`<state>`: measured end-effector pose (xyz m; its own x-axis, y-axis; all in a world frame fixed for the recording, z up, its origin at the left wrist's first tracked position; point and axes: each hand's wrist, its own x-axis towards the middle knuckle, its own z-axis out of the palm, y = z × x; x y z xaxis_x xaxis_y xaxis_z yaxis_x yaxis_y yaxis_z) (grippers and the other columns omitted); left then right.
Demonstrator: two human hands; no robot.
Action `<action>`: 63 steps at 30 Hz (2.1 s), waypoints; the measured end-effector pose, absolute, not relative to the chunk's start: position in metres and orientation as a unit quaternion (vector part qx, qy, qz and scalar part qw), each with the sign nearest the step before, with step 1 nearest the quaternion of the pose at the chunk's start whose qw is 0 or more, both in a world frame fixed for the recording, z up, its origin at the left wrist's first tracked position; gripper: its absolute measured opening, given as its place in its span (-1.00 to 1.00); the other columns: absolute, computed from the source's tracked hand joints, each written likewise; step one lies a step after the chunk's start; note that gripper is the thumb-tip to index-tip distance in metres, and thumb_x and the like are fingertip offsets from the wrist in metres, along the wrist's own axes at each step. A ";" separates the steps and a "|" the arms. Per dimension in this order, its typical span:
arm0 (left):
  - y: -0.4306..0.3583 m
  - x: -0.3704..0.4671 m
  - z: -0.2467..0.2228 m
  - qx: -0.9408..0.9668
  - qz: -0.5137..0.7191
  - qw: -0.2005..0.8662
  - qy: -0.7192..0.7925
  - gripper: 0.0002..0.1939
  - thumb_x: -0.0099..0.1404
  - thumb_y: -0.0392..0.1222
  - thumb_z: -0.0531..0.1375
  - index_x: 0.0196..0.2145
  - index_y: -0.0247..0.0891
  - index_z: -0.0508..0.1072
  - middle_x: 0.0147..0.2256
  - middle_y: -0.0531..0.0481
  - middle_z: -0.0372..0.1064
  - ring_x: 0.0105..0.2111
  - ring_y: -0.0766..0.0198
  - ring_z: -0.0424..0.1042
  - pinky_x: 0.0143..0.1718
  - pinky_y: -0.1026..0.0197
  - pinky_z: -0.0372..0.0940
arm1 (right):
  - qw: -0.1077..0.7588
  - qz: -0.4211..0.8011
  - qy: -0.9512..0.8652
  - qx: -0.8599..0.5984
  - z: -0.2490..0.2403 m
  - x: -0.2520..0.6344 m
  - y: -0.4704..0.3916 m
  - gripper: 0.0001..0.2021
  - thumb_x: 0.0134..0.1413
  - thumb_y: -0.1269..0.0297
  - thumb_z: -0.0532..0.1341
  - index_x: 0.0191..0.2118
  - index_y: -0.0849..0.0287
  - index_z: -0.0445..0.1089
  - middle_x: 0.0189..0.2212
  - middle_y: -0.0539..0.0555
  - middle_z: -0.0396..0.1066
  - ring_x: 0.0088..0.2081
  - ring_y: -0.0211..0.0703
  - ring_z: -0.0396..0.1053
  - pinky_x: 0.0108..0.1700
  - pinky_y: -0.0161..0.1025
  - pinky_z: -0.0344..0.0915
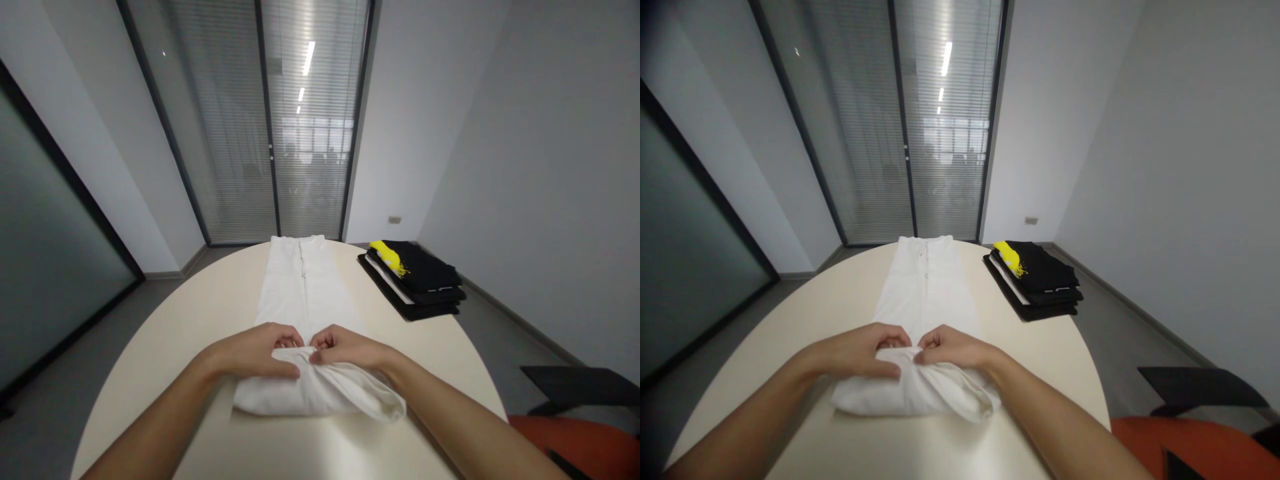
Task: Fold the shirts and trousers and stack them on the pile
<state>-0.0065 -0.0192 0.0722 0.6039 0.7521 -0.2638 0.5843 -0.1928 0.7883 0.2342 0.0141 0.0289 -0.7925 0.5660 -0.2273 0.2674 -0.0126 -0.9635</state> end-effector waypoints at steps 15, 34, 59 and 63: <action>-0.002 -0.006 0.043 0.787 0.193 0.283 0.513 -0.74 0.27 0.00 0.21 -0.23 -0.17 0.60 -0.25 0.03 0.56 -0.27 0.19 0.45 -0.23 0.24 0.23 | 0.065 0.701 -0.654 -0.278 0.058 0.302 0.035 0.06 -0.22 -0.21 0.43 0.37 0.12 0.10 0.33 0.21 0.13 0.28 0.15 0.15 0.31 -0.01 0.02; 0.016 -0.019 0.020 0.758 0.279 0.328 0.489 -0.71 0.25 -0.12 0.19 -0.11 -0.25 0.53 -0.11 -0.09 0.54 -0.11 0.15 0.46 0.03 0.13 0.31 | 0.173 0.536 -0.754 -0.337 0.048 0.294 0.044 -0.41 0.01 0.05 0.37 0.19 0.03 0.39 0.22 0.09 0.31 0.25 0.10 0.20 0.34 0.07 -0.05; 0.019 -0.026 0.013 0.775 0.219 0.185 0.563 -0.59 0.30 0.04 0.17 0.01 -0.22 0.48 -0.06 -0.13 0.51 -0.13 0.10 0.46 -0.05 0.12 0.29 | 0.258 0.404 -0.786 -0.391 0.002 0.271 0.055 -0.61 0.07 0.14 0.29 -0.01 0.22 0.50 -0.04 0.17 0.52 -0.02 0.04 0.44 0.09 -0.07 0.29; 0.022 -0.043 0.016 0.770 0.177 0.200 0.580 -0.59 0.24 0.02 0.19 -0.03 -0.24 0.48 -0.12 -0.12 0.51 -0.17 0.11 0.46 -0.11 0.15 0.29 | 0.222 0.423 -0.782 -0.401 0.006 0.274 0.058 -0.62 0.02 0.14 0.31 -0.06 0.22 0.53 -0.09 0.14 0.54 -0.08 0.02 0.46 0.03 -0.11 0.32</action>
